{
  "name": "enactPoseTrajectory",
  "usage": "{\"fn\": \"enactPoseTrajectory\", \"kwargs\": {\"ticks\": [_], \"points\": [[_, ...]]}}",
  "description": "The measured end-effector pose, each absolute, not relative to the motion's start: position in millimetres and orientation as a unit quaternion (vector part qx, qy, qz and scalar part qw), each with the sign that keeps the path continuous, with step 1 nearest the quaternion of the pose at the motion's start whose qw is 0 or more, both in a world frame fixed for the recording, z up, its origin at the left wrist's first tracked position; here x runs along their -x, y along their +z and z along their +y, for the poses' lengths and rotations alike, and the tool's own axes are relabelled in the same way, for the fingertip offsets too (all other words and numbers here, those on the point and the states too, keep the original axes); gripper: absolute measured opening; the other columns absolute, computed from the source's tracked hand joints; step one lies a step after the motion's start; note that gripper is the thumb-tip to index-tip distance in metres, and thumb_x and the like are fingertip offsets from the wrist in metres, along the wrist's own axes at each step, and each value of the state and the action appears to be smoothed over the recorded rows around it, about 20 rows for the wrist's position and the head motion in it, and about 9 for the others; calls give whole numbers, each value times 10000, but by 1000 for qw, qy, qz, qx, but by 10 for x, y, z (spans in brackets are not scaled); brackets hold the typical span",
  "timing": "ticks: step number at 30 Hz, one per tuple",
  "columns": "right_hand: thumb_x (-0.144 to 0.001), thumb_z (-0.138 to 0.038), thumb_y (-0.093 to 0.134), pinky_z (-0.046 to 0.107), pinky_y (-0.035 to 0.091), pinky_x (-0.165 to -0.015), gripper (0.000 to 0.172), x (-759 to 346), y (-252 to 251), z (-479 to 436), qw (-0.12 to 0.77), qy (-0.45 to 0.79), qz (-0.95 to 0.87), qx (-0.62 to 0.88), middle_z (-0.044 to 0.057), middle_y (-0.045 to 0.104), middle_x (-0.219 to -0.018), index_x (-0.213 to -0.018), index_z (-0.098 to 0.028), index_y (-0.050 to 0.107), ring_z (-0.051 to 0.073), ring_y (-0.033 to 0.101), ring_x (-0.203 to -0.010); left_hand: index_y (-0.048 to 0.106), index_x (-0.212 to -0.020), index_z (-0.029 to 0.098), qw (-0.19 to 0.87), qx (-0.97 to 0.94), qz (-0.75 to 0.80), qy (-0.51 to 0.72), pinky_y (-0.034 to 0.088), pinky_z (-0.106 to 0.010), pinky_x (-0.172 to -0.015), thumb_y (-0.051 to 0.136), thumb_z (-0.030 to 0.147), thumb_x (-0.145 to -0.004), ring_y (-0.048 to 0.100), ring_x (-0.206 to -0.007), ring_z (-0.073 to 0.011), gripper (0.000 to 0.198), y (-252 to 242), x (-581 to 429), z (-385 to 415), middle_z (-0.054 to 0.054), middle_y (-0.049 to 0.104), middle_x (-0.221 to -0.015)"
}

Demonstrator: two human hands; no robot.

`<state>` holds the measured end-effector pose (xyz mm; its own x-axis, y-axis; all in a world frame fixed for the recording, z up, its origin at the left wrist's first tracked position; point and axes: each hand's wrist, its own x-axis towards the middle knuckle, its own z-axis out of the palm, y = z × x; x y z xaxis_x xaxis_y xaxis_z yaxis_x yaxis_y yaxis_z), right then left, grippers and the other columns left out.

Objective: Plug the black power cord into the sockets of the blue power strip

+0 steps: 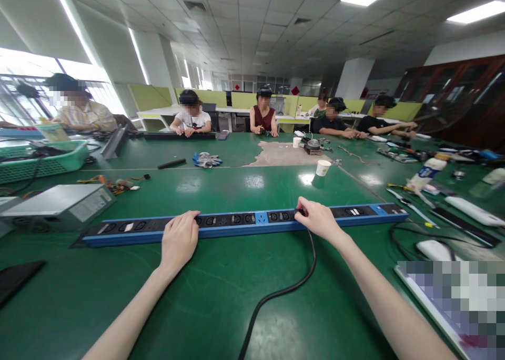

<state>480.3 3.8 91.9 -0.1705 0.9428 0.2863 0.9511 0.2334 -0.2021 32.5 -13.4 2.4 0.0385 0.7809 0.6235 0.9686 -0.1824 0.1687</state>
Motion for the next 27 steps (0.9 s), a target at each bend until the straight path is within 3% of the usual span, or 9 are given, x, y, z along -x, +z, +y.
{"fn": "enactPoseTrajectory", "kwargs": {"ticks": [10,18,21,25,27], "points": [[-983,-335,579,281,248,-657,118,-4768,937,23,133,-50,-778,612,16,694,-874,-1053,-244,605,181,627,-798,655,-1350,203,173,709,-607,-316,376,-452,-1155,378,266,-1053,634,-1300,-283,412,-23,-292,-93,-119,731,-1336],[-892,-333,656,256,250,-632,109,-4862,918,97,200,23,-760,618,-35,685,-779,-939,-247,609,149,605,-710,656,-1354,211,180,708,-611,-306,382,-450,-1149,391,255,-1054,638,-1291,-281,403,-21,-289,-86,-107,729,-1347],[-858,-322,675,257,287,-625,124,-4878,1037,110,259,52,-749,608,-34,651,-718,-888,-233,594,145,576,-660,656,-1349,210,179,710,-612,-300,380,-446,-1148,387,255,-1056,637,-1291,-280,400,-21,-292,-72,-108,729,-1344],[-892,-378,665,258,364,-615,187,-5123,1468,60,436,87,-697,563,-7,651,-738,-900,-219,568,142,545,-636,651,-1349,205,180,710,-612,-297,379,-450,-1142,380,260,-1058,638,-1287,-288,401,-29,-295,-53,-116,730,-1336],[-906,-395,663,260,380,-615,204,-5334,1656,12,458,90,-698,543,8,672,-776,-944,-212,582,141,542,-639,649,-1350,206,179,710,-614,-295,378,-452,-1141,377,263,-1060,637,-1286,-290,402,-33,-299,-49,-113,730,-1333]]}}
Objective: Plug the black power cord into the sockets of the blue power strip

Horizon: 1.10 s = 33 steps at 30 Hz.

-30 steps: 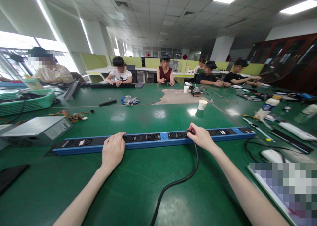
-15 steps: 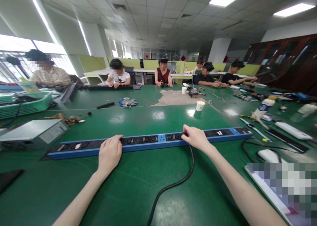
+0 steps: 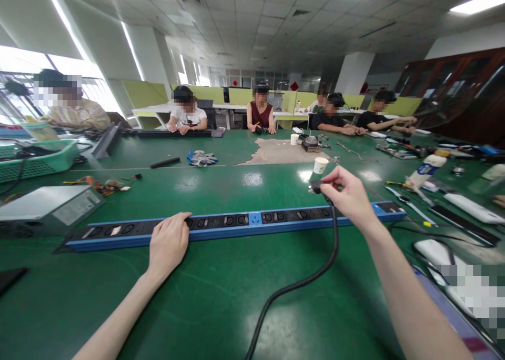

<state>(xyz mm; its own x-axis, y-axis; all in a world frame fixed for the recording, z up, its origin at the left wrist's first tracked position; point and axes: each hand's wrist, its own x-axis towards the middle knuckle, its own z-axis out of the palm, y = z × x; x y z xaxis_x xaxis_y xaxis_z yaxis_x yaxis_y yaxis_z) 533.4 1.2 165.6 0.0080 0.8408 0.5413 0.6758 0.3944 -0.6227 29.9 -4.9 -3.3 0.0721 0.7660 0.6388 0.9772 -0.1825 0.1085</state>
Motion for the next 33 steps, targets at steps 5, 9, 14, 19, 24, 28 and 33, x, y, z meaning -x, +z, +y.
{"fn": "enactPoseTrajectory", "kwargs": {"ticks": [5,9,14,19,24,28,33], "points": [[-899,-392,672,260,364,-620,234,-5804,1663,-11,319,87,-746,578,-14,660,-747,-1063,-227,642,149,555,-641,648,-1362,213,174,708,-619,-292,375,-447,-1147,373,267,-1061,627,-1302,-288,411,-45,-313,-45,-104,727,-1337],[-905,-376,637,261,365,-630,204,-5961,1455,96,238,87,-760,599,-24,660,-747,-1059,-246,669,153,571,-660,647,-1366,213,175,708,-621,-287,380,-446,-1141,372,278,-1063,628,-1295,-288,414,-61,-308,-37,-107,720,-1348],[-946,-453,592,271,459,-684,275,-6049,1362,175,240,182,-763,571,-1,674,-779,-1036,-225,717,165,612,-714,647,-1366,214,177,709,-621,-283,379,-447,-1141,369,284,-1065,633,-1278,-291,416,-76,-290,-32,-112,722,-1335],[-894,-316,599,294,533,-806,375,-6130,1344,166,227,284,-771,523,36,753,-1003,-1242,-213,692,184,693,-874,639,-1381,213,175,711,-620,-281,376,-450,-1148,371,282,-1060,621,-1296,-295,424,-73,-299,-43,-119,712,-1355],[-863,-333,714,284,506,-782,370,-6108,1315,200,192,192,-806,526,24,751,-940,-1219,-231,714,194,697,-868,645,-1377,214,173,709,-619,-289,375,-450,-1146,381,272,-1046,623,-1292,-298,426,-65,-315,-45,-119,718,-1346],[-863,-456,792,281,456,-769,245,-5982,1335,209,181,31,-809,559,42,750,-998,-973,-240,754,204,681,-888,646,-1375,214,176,710,-615,-293,382,-460,-1141,387,269,-1042,629,-1279,-301,426,-57,-315,-44,-123,723,-1335],[-966,-506,696,275,401,-697,297,-5703,1363,174,225,-27,-786,575,29,739,-847,-875,-223,688,189,658,-765,650,-1376,212,174,711,-613,-297,387,-475,-1141,385,268,-1040,626,-1289,-305,432,-50,-318,-54,-126,721,-1346]]}}
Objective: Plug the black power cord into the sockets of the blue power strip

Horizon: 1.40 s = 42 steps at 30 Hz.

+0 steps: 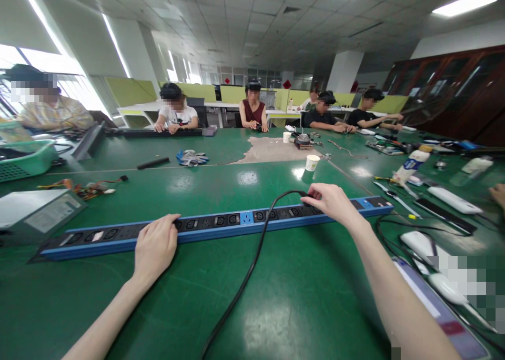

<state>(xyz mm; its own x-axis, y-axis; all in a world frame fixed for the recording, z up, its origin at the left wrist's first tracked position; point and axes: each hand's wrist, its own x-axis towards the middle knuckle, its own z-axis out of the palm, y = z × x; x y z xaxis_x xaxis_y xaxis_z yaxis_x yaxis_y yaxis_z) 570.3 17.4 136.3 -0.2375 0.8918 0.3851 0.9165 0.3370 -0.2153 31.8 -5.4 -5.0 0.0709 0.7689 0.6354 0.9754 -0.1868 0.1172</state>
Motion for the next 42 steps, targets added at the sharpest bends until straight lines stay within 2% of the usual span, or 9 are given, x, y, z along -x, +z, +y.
{"fn": "enactPoseTrajectory", "kwargs": {"ticks": [4,7,10,17,24,31,35,38,42], "points": [[-966,-536,673,283,385,-662,347,-5565,1374,186,315,-73,-698,639,49,740,-794,-830,-217,659,207,672,-731,656,-1371,207,170,709,-613,-304,385,-474,-1140,390,262,-1033,624,-1298,-307,434,-46,-328,-59,-126,724,-1344],[-962,-585,647,293,415,-671,386,-5576,1328,236,349,-43,-642,681,59,750,-786,-838,-220,677,225,698,-738,651,-1371,211,168,709,-615,-300,383,-466,-1137,386,266,-1037,623,-1300,-306,429,-42,-330,-53,-117,724,-1346],[-946,-574,655,297,424,-673,377,-5623,1204,310,298,-22,-631,716,62,753,-787,-823,-219,686,230,703,-741,645,-1369,213,168,708,-618,-297,384,-458,-1134,380,269,-1043,628,-1289,-302,424,-43,-327,-47,-112,725,-1342],[-967,-486,642,324,453,-742,313,-5593,988,390,145,-70,-644,747,112,753,-825,-846,-202,696,268,717,-843,638,-1374,211,165,712,-615,-296,387,-457,-1139,379,265,-1047,625,-1294,-298,421,-39,-316,-50,-110,725,-1341],[-999,-460,619,354,495,-797,305,-5454,1014,363,98,-85,-653,746,162,761,-928,-951,-179,730,303,740,-933,645,-1369,212,163,708,-619,-300,386,-467,-1143,377,261,-1042,632,-1294,-302,425,-17,-329,-65,-113,727,-1339],[-957,-382,680,365,536,-819,266,-5323,1102,539,33,-72,-670,738,207,764,-1035,-1013,-139,770,324,752,-993,643,-1365,214,166,708,-617,-302,389,-461,-1127,377,260,-1037,633,-1284,-303,425,-15,-337,-68,-112,731,-1325],[-971,-389,667,372,546,-839,295,-5330,1113,539,31,-84,-675,733,224,762,-1065,-1050,-127,777,325,752,-1016,642,-1366,211,166,708,-617,-299,384,-463,-1138,364,258,-1046,632,-1284,-299,427,-11,-333,-72,-115,730,-1327],[-956,-400,676,358,548,-832,289,-5380,1173,538,23,-64,-683,727,200,772,-1037,-1015,-139,785,308,757,-993,646,-1368,213,167,709,-614,-304,386,-467,-1139,373,256,-1041,633,-1285,-301,428,-12,-330,-74,-118,731,-1330],[-887,-306,711,334,540,-826,181,-5417,1271,548,-15,-22,-704,710,165,781,-988,-960,-158,787,281,760,-961,650,-1363,216,168,706,-614,-309,393,-453,-1134,393,260,-1036,635,-1285,-297,418,-26,-327,-63,-113,735,-1326]]}}
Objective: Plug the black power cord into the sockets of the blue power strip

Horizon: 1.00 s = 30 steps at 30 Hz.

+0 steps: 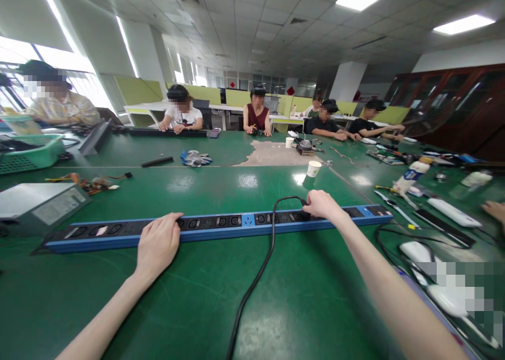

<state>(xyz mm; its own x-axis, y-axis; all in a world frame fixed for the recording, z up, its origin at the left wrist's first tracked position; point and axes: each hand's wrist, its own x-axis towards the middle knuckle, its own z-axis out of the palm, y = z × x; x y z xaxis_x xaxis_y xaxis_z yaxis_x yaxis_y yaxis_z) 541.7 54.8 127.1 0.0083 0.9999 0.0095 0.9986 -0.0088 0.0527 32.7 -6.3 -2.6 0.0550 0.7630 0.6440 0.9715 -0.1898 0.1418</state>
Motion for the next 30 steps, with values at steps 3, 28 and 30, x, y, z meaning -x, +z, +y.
{"fn": "enactPoseTrajectory", "kwargs": {"ticks": [3,28,30], "points": [[-908,-283,692,344,529,-839,168,-5392,1223,489,6,49,704,-709,185,774,-1035,-987,-155,766,301,754,-1009,652,-1358,216,165,703,-617,-313,402,-454,-1126,389,260,-1036,638,-1282,-298,419,-34,-327,-51,-110,738,-1321],[-919,-372,625,305,450,-736,250,-5371,983,353,-127,75,649,-747,147,786,-948,-907,-173,774,283,751,-927,649,-1370,208,175,707,-620,-291,386,-442,-1136,383,268,-1052,640,-1269,-293,418,-32,-323,-49,-110,731,-1330],[-912,-384,634,304,449,-729,256,-5360,964,364,-131,73,645,-749,149,787,-930,-885,-174,777,280,749,-907,649,-1366,210,178,708,-619,-290,389,-438,-1131,379,267,-1056,641,-1269,-290,415,-37,-320,-42,-107,733,-1323]]}}
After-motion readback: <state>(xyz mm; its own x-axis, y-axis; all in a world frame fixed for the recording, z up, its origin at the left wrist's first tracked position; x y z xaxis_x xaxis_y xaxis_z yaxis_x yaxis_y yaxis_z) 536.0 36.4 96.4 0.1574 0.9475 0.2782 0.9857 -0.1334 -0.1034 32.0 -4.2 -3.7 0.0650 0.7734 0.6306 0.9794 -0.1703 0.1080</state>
